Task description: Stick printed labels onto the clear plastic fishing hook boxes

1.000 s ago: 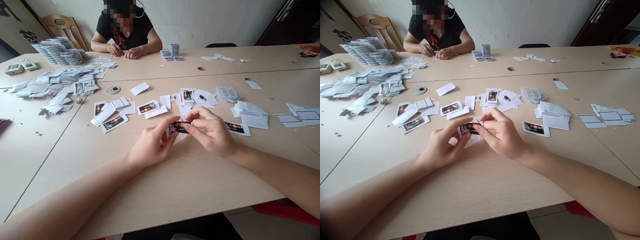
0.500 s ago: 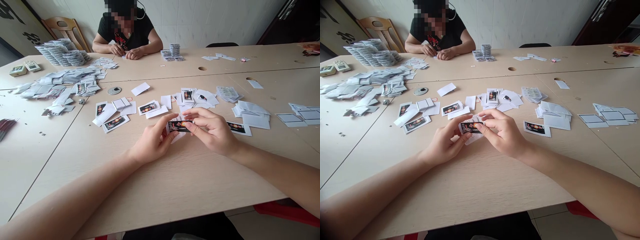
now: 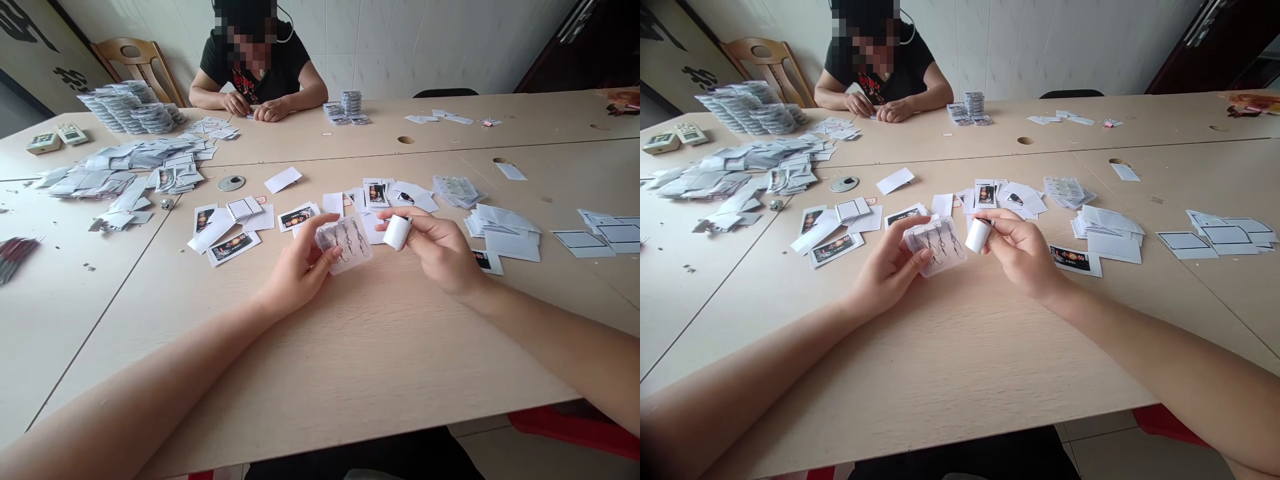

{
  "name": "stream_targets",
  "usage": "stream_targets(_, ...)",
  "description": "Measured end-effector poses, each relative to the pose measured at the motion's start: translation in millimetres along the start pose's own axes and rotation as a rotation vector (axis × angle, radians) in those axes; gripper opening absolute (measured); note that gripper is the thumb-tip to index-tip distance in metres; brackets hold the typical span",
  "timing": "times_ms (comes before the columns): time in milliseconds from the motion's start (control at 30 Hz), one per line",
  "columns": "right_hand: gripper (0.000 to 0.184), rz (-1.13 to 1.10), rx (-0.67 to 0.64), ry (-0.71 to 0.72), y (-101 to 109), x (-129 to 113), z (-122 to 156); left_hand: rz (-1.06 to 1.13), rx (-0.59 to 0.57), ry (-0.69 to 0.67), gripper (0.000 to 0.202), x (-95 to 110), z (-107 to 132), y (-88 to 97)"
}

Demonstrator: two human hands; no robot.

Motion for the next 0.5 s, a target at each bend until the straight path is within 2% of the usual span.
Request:
stream_targets(133,0.018,-0.039,-0.115,-0.049,-11.4,4.7,0.6,-0.009,-0.081,-0.056,0.06,4.9,2.1,-7.1)
stream_targets(300,0.03,0.031,-0.296,-0.069,-28.4,7.1,6.8,-0.112,-0.175,-0.093,0.057,8.8,5.5,-13.4)
stream_targets(400,0.033,0.064,-0.288,-0.092,-31.7,10.1,9.3,-0.173,-0.143,-0.129,0.054,12.4,5.1,-12.4)
stream_targets(500,0.031,0.054,-0.248,-0.124,-34.3,12.9,12.0,-0.313,-0.034,-0.26,0.048,24.8,4.9,-7.9)
Point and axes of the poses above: each hand's wrist, its own z-axis away from the middle knuckle, its own y-axis out of the back of the hand, x = y × z, the point moved 7 cm from there along -z, towards the middle knuckle, and after that the axes turned 5 degrees about -y, right-handed, at the moved point
